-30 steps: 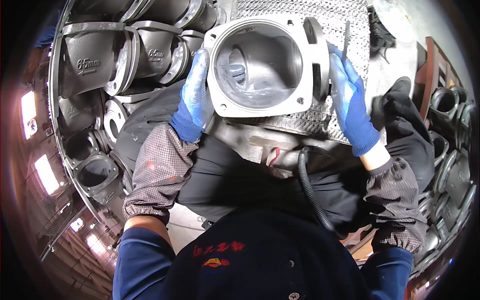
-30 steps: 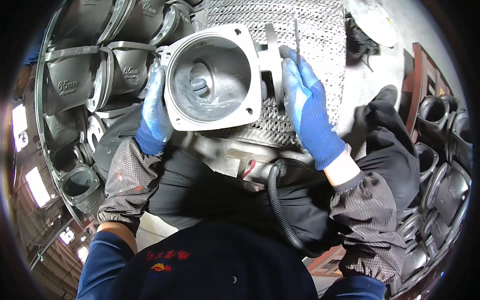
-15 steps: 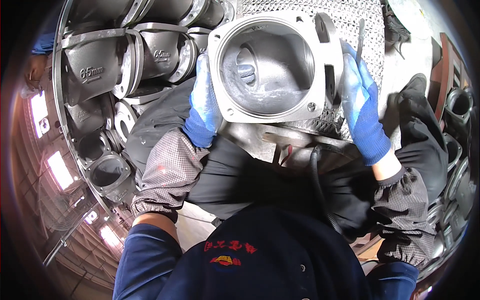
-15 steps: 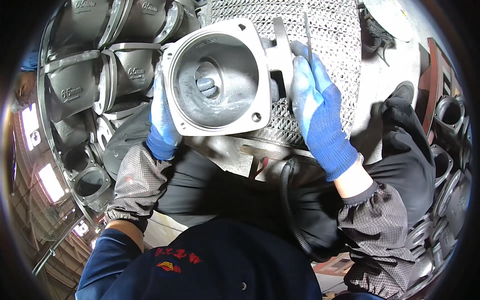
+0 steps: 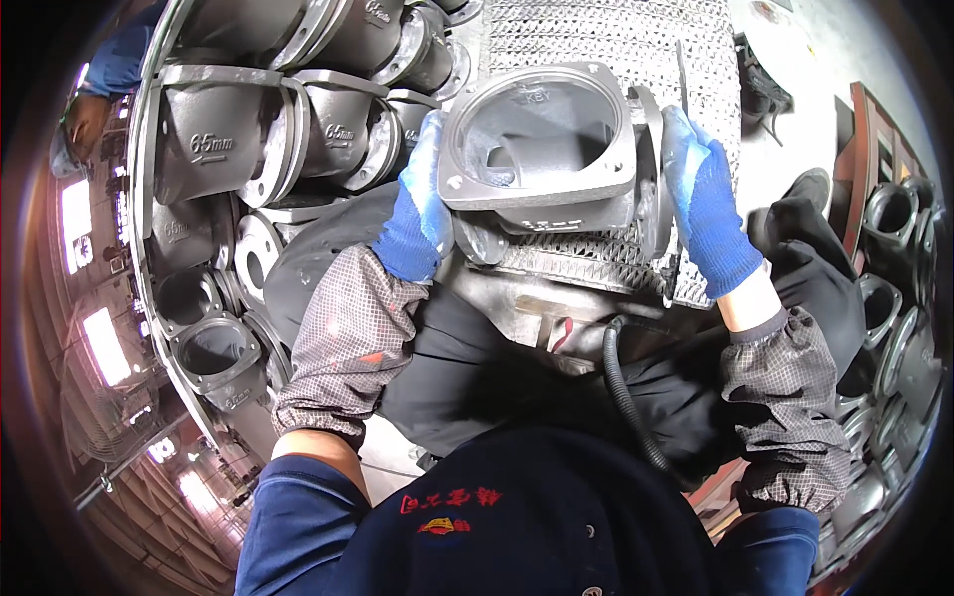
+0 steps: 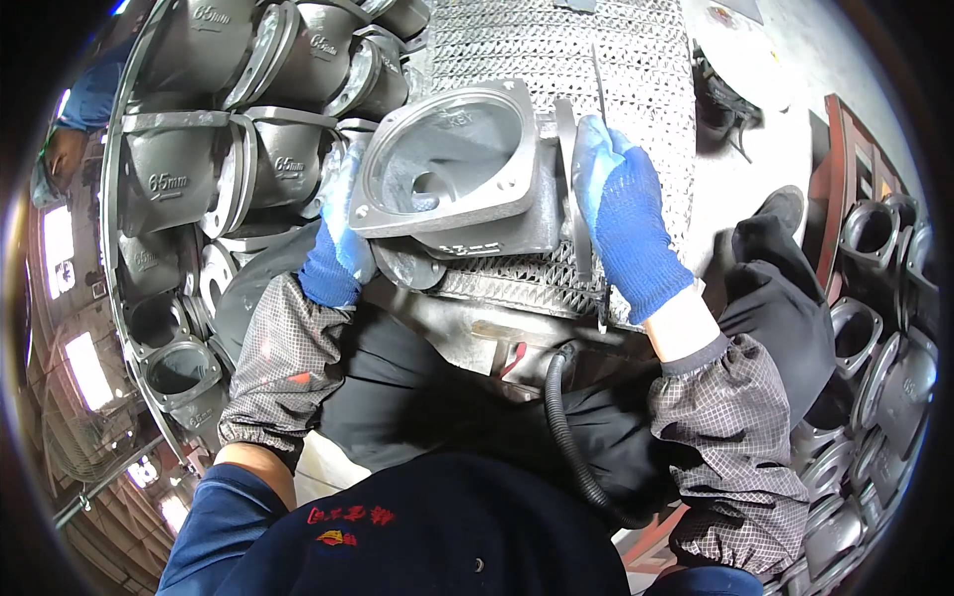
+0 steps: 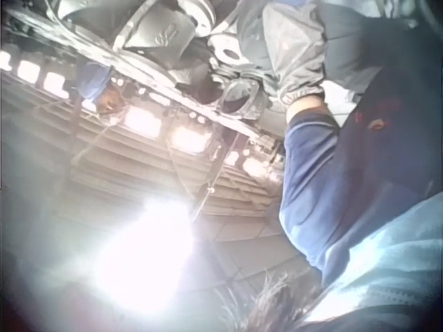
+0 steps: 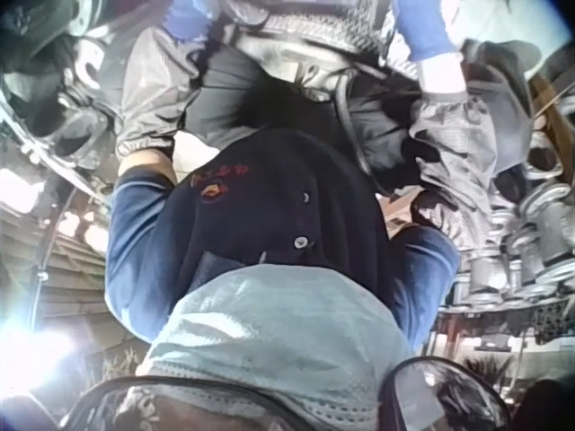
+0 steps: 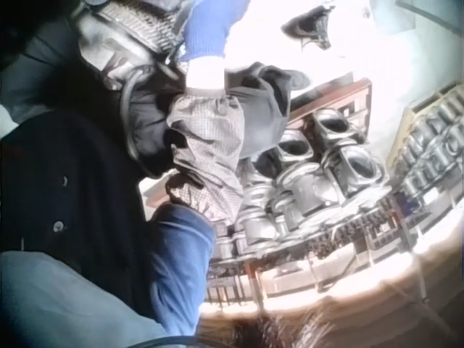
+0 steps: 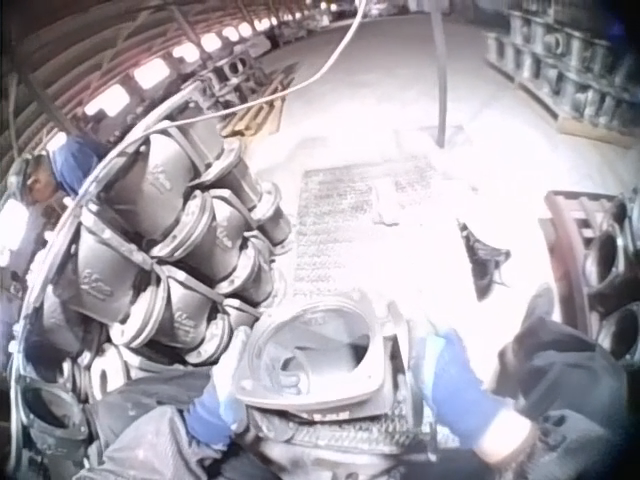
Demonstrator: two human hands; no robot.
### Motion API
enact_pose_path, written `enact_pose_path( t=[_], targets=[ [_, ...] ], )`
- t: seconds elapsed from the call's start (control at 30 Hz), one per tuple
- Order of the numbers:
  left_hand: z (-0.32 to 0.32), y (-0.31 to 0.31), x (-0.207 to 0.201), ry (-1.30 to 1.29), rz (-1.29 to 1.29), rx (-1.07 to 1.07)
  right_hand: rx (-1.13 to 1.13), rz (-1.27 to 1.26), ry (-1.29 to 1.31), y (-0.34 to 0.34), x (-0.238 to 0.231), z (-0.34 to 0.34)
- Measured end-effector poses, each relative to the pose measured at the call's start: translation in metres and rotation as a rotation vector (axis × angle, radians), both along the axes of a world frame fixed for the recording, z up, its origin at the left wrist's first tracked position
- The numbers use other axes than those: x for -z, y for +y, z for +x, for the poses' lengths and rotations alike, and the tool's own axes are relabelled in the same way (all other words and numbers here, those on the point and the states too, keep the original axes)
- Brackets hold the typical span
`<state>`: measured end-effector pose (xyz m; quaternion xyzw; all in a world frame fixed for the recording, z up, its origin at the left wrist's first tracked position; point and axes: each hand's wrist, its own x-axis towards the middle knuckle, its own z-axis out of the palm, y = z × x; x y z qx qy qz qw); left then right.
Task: The person picks up metal valve bodies from a pile, places them on a work surface, and uses a handheld grinder to smooth the edges and surfaces before returning them to a pile.
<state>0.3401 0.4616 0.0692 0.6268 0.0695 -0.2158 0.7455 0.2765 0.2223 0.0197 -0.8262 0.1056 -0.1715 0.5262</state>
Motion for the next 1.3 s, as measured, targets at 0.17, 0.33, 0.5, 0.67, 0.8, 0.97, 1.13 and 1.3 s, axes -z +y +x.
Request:
enact_pose_path(
  t=[0.17, 0.33, 0.5, 0.67, 0.8, 0.97, 1.13, 1.3],
  targets=[
    [0.006, -0.012, -0.014, 0.13, 0.06, -0.195, 0.12, 0.584, 0.334, 0.004, -0.015, 0.01],
    [0.013, -0.007, 0.008, 0.068, -0.197, -0.038, 0.193, 0.614, 0.271, 0.009, -0.027, 0.009],
    [0.018, -0.003, 0.025, 0.021, -0.339, 0.031, 0.097, 0.477, 0.172, 0.008, -0.007, 0.002],
    [0.031, 0.002, 0.033, 0.059, -0.204, -0.085, 0.065, 0.401, 0.055, 0.008, -0.003, 0.003],
    [0.02, -0.017, 0.008, 0.062, -0.131, -0.254, 0.267, 0.735, 0.187, 0.017, -0.016, 0.019],
    [0.015, -0.006, 0.009, 0.135, -0.274, -0.163, 0.179, 0.76, 0.436, 0.011, -0.027, 0.019],
    [0.009, -0.008, 0.001, 0.087, -0.191, -0.136, 0.218, 0.97, 0.504, 0.001, -0.031, 0.016],
    [0.006, -0.019, -0.016, -0.244, 0.072, 0.031, -0.038, 0.825, 0.341, -0.034, 0.003, 0.017]
  ],
)
